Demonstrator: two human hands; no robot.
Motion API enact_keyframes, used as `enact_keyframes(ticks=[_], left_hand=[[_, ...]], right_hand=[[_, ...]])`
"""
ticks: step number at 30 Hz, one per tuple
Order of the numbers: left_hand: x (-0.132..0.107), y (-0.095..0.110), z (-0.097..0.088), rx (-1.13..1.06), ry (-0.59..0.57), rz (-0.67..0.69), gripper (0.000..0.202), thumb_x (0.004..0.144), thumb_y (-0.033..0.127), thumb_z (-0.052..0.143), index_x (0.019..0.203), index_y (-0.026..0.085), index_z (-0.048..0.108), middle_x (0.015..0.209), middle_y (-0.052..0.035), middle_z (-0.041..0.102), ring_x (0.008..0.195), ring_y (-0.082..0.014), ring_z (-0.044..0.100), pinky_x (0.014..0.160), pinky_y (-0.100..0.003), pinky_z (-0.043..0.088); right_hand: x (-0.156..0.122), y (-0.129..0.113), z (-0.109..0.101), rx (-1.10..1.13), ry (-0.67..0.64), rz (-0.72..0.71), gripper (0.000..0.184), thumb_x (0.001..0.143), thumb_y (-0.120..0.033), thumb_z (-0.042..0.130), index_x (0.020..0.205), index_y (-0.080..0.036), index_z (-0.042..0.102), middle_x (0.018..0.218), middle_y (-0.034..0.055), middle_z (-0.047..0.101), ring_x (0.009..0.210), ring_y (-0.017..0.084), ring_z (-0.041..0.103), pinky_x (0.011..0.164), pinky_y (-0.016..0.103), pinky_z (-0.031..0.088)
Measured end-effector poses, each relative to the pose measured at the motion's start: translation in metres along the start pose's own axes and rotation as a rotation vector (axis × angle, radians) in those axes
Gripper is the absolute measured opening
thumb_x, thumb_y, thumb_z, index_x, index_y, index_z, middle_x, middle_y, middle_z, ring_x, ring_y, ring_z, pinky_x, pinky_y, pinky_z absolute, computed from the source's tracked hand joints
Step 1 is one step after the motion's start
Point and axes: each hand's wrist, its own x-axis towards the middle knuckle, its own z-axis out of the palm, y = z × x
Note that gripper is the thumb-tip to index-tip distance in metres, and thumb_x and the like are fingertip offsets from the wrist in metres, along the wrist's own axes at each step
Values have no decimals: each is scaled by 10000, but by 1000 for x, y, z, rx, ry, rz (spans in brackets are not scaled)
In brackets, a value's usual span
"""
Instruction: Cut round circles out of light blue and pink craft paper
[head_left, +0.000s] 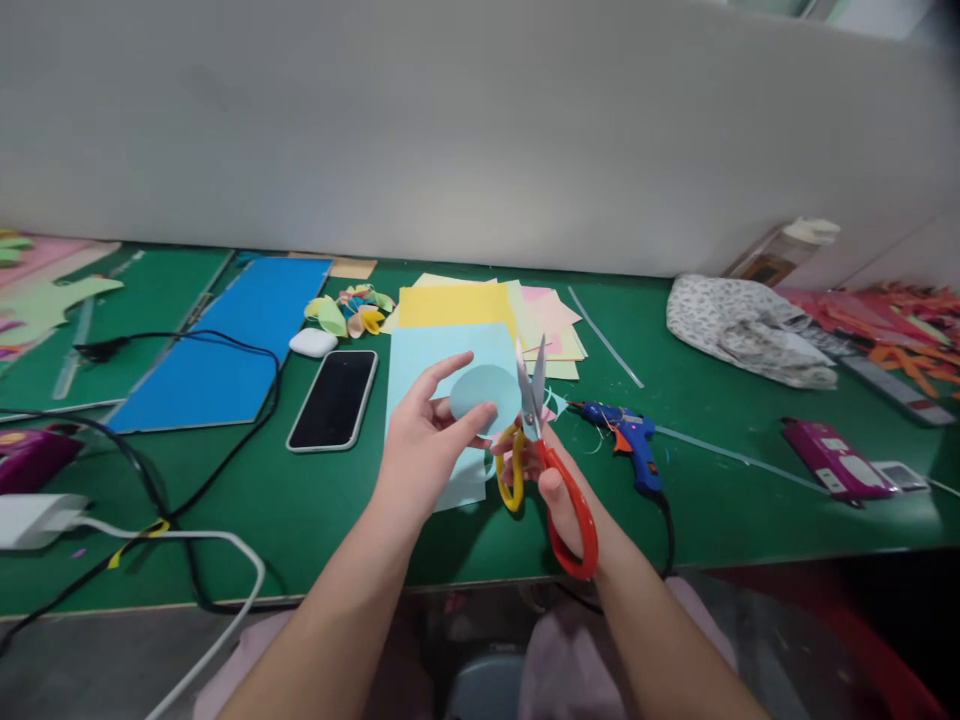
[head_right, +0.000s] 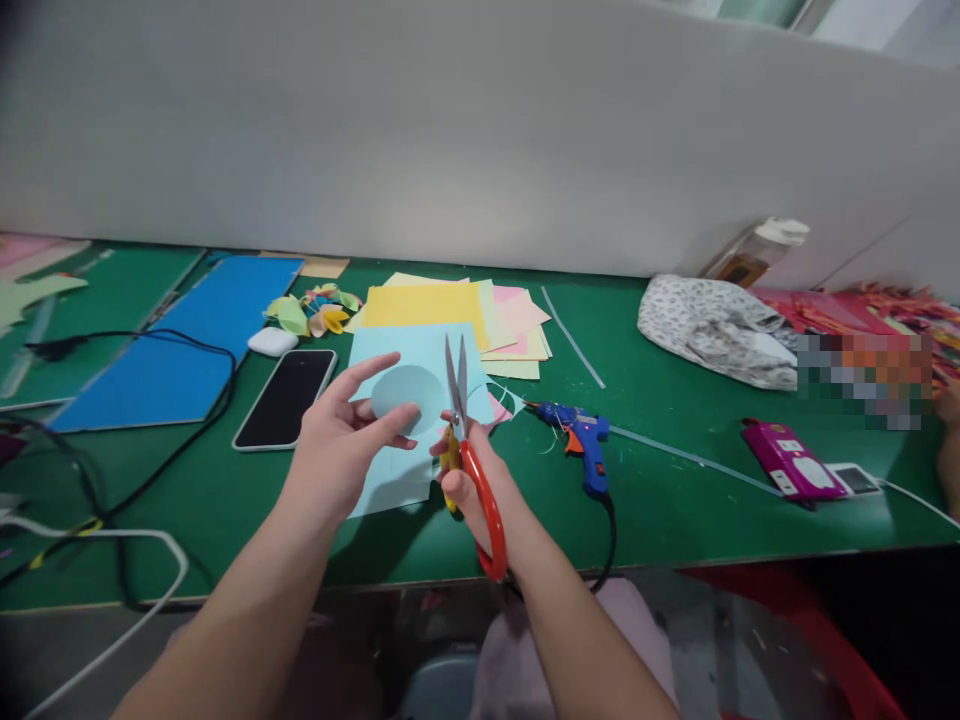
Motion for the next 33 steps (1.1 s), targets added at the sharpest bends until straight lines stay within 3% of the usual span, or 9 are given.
enact_keyframes(ticks=[6,10,14,18,23,27,33], left_hand=[[0,1,-4,16,49,40,572,693,258,731,1228,203,537,495,93,513,448,-105,586,442,-187,501],[3,-2,-5,117,63,59,553,699,235,715,1224,216,541,547,72,553,477,-86,562,453,-168,470],[10,-9,-11,162,80,49,481,698,235,708,1161,216,581,509,90,490,450,-63,496,446,-158,426],[12,-18,-11,72,62,-38,349,679,291,727,983,162,616,509,80,488,415,-53,458,390,-161,367],[6,-18,-3,-61,97,-140,464,617,294,781,1008,161,571,535,96,490,444,-89,571,429,-182,467],[0,-10,1,-99,157,-107,486,612,275,791,1025,170,558,517,111,464,490,-116,634,476,-179,510],[-6,3,2,-82,164,-13,551,648,279,771,1146,206,547,489,140,300,513,-135,655,516,-199,539]], right_hand=[[0,0,2,-195,23,31,888,629,-819,506,1307,-245,482,1022,82,575,801,226,612,733,361,512],[1,-5,5,-366,112,45,616,767,-576,603,1275,-236,523,952,56,615,834,211,621,754,330,512],[-1,-10,6,-459,242,47,442,799,-390,601,1205,-221,562,816,20,627,645,149,601,648,275,510],[-1,-9,1,-381,337,66,368,821,-449,562,1082,-192,596,659,-14,568,476,114,506,481,240,454],[3,0,-5,-514,336,-13,385,794,-449,591,1072,-183,603,789,27,623,562,126,543,563,257,492],[4,3,-4,-594,316,-49,421,762,-449,592,1069,-161,583,797,50,636,605,151,560,619,289,505],[3,11,-2,-575,324,-31,478,739,-454,605,1105,-152,546,841,72,641,654,182,603,630,313,515]])
